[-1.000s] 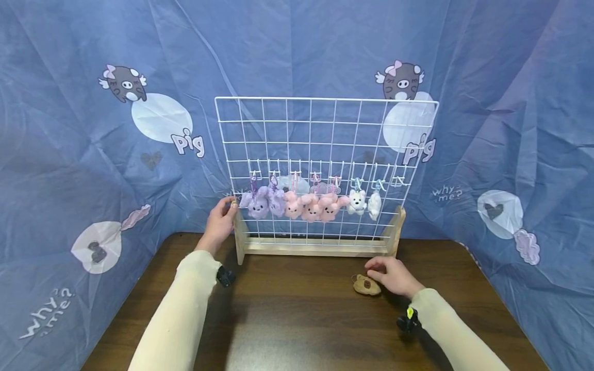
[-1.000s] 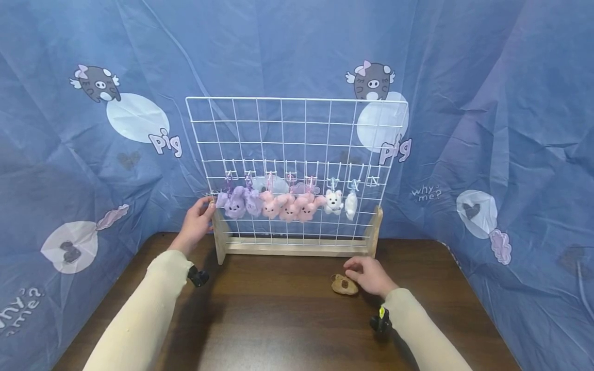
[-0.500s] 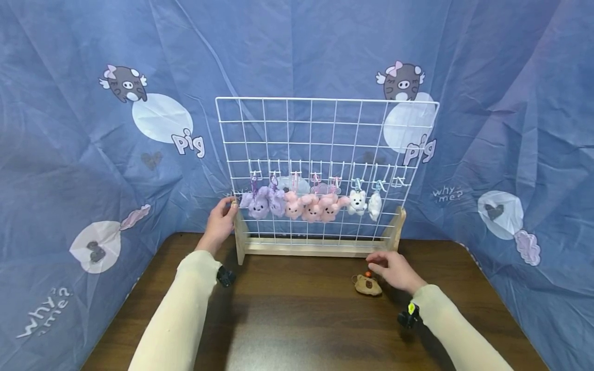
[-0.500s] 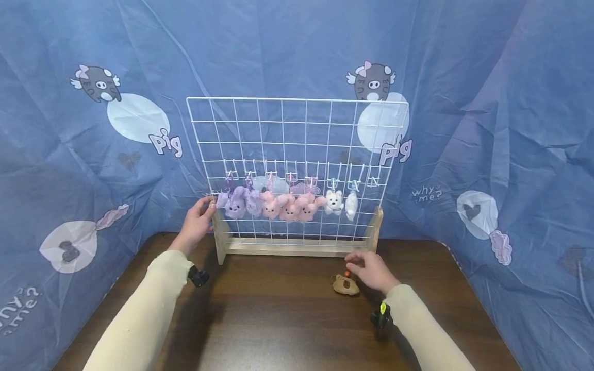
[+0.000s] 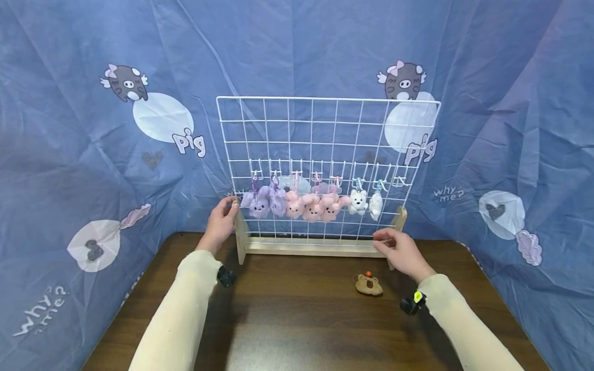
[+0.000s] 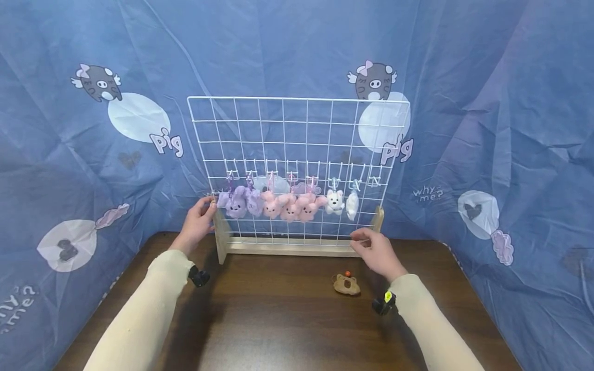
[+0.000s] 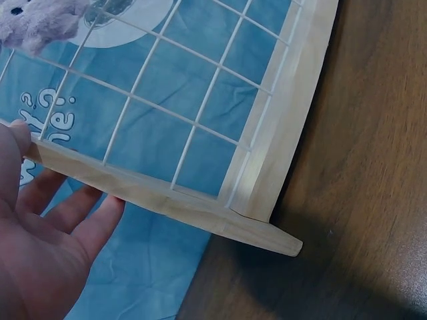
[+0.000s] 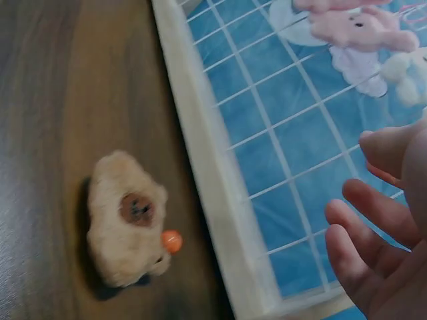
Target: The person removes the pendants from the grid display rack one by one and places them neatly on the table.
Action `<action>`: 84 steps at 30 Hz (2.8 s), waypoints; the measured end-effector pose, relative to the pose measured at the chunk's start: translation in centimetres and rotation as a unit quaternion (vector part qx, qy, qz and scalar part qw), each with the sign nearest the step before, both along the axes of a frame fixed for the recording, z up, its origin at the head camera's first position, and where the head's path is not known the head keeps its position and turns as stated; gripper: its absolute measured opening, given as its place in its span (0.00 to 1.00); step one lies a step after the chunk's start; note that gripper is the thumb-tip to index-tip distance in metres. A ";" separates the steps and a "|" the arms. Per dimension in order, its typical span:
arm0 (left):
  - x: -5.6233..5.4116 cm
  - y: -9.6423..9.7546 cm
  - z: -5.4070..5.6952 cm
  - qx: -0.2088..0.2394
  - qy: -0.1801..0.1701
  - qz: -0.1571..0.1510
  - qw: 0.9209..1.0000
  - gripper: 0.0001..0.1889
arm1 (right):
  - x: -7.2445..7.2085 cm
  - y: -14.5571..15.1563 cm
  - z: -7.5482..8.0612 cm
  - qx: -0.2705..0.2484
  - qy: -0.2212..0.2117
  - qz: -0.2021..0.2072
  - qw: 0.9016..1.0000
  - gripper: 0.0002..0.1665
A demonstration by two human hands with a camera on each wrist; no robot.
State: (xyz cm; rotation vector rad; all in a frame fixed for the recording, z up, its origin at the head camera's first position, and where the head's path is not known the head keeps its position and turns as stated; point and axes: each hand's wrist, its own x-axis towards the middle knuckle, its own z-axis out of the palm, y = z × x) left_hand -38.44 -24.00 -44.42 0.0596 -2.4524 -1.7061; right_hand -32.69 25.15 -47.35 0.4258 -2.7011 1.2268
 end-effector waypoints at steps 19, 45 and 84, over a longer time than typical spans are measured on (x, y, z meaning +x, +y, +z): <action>0.2 0.1 0.0 -0.003 0.016 -0.003 1.000 0.22 | 0.0 -0.6 4.8 -0.086 0.073 -0.096 0.989 0.31; 0.1 -0.2 -0.1 -0.010 0.014 0.000 1.000 0.23 | -1.5 -2.0 6.8 -0.107 0.038 -0.051 0.992 0.38; 0.2 0.0 -0.1 -0.012 0.007 0.003 1.000 0.23 | -1.1 -2.2 7.7 -0.167 0.073 -0.001 0.983 0.23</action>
